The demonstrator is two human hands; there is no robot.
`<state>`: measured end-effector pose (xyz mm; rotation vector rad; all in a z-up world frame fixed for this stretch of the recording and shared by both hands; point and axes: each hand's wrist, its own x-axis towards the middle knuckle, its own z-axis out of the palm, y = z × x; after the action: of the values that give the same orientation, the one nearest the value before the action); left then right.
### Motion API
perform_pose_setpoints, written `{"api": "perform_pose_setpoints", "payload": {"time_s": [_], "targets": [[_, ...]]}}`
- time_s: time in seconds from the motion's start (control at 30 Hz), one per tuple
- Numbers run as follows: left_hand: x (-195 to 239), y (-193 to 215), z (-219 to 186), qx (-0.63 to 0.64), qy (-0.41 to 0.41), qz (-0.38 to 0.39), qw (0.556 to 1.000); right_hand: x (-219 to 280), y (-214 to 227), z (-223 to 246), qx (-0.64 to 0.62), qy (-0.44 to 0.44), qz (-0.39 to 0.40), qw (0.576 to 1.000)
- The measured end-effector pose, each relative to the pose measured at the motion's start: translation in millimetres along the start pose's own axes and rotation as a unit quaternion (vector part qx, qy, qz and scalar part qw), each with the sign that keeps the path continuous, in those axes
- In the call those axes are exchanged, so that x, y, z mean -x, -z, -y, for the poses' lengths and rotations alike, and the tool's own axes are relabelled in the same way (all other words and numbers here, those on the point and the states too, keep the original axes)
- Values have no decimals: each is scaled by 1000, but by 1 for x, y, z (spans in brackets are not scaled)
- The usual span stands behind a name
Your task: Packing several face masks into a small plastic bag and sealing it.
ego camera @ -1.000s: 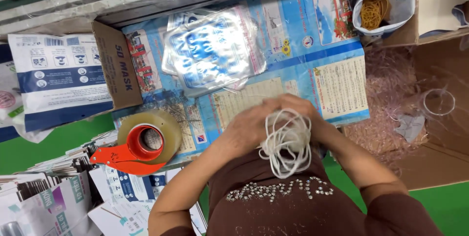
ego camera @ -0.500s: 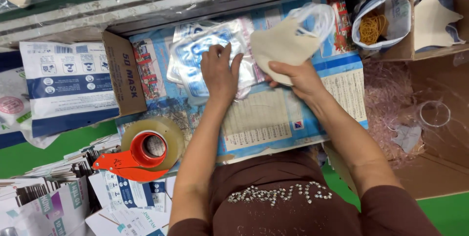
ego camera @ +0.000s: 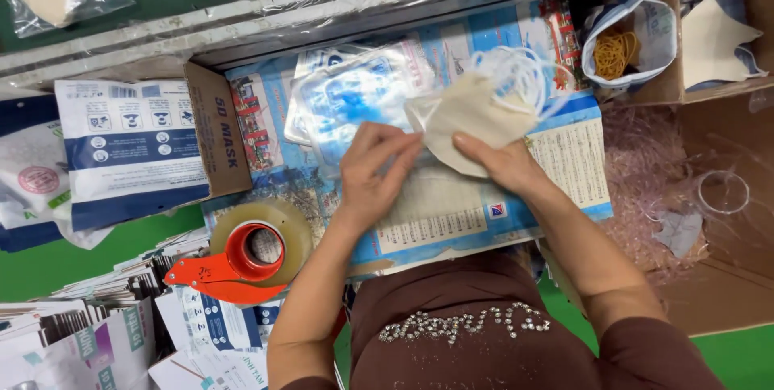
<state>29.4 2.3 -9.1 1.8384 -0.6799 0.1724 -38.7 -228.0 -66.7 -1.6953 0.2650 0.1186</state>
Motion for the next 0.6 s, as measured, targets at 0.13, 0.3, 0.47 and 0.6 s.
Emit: {"api": "perform_pose_setpoints", "payload": {"time_s": [0.13,0.3,0.47,0.6], "targets": [[6,3,-9,81,2,95,992,19,-11,-12,-114,38,28,992],[11,11,-20,110,45,128,985,39,-23,18,-96,86,-29,991],[-59,54,-105,-236,-208,17,949,65,-15,22,-95,54,-40,993],[-29,34,-55,-53,-61,283,956,76,-9,26,-142,20,41,989]]}}
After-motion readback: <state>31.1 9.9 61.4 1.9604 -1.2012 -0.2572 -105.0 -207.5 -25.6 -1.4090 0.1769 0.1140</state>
